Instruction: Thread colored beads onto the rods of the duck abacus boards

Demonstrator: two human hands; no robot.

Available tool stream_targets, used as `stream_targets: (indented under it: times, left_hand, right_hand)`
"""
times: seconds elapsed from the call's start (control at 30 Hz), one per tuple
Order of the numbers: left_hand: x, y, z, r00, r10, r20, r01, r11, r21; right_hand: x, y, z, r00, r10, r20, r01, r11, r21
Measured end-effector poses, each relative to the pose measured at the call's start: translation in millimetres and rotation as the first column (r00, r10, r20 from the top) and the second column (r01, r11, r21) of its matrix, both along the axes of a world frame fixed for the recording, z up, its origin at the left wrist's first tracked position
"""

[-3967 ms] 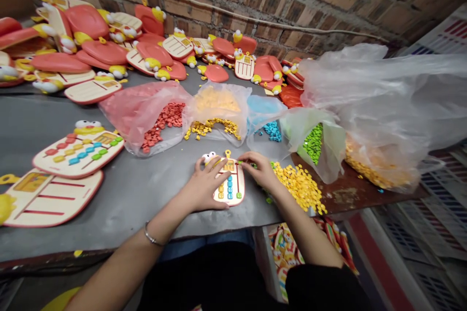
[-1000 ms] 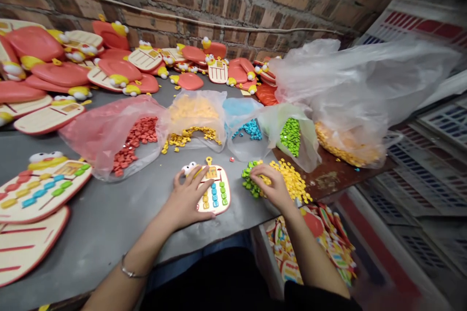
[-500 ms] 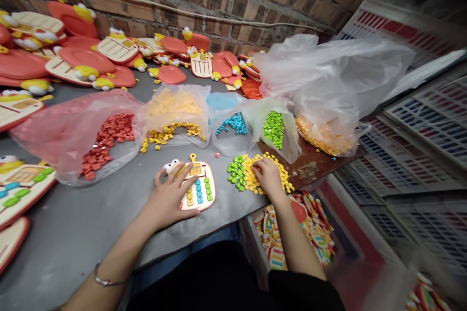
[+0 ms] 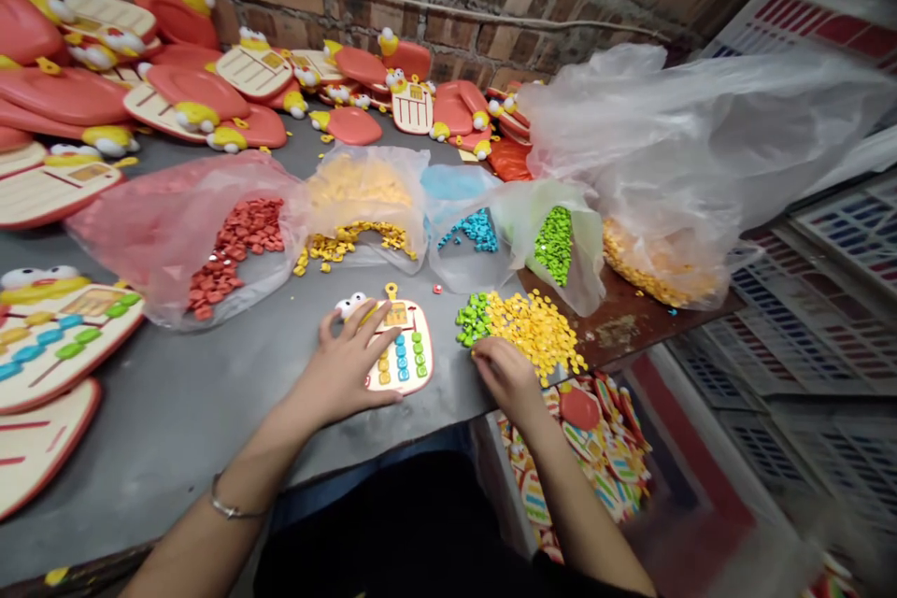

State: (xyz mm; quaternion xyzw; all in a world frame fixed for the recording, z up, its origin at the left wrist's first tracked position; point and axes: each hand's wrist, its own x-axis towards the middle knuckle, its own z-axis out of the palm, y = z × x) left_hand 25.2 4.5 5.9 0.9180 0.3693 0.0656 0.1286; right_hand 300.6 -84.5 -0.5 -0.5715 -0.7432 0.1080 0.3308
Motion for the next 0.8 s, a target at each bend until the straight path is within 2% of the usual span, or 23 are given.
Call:
stream_targets:
  times: [0.13,0.37,0.6,0.8]
  left_hand:
    - [0.5,-0.9,0.8,1.000,0.003,0.007,-0.003,1.000,0.014]
    - [0.1,-1.0,-0.4,1.000,-0.007,0.008,0.007,1.000,0.010]
    - [-0.1,-1.7,-0.2,1.000,-0.002,0.019,0.002,1.000,-0.001]
    - [0.4,-1.7,5.0,1.000,-0.001,0.016,0.002,0.999,-0.032]
  right_hand:
    - [-19.5,-16.9,-10.9,0.996,0.064,0.060,-0.066,0.997,0.040]
    - [-20.1,-20.2,-15.1,0.996,0.056,0.063,-0.063,0.991,0.119]
    - [-20.2,-5.1,-10.0,0.992,0.123,0.025,-0.124,0.992,0.028]
    - [-21.2,14.7,-3.9,0.970,0.241,0.033,-0.238,0.968,-0.075]
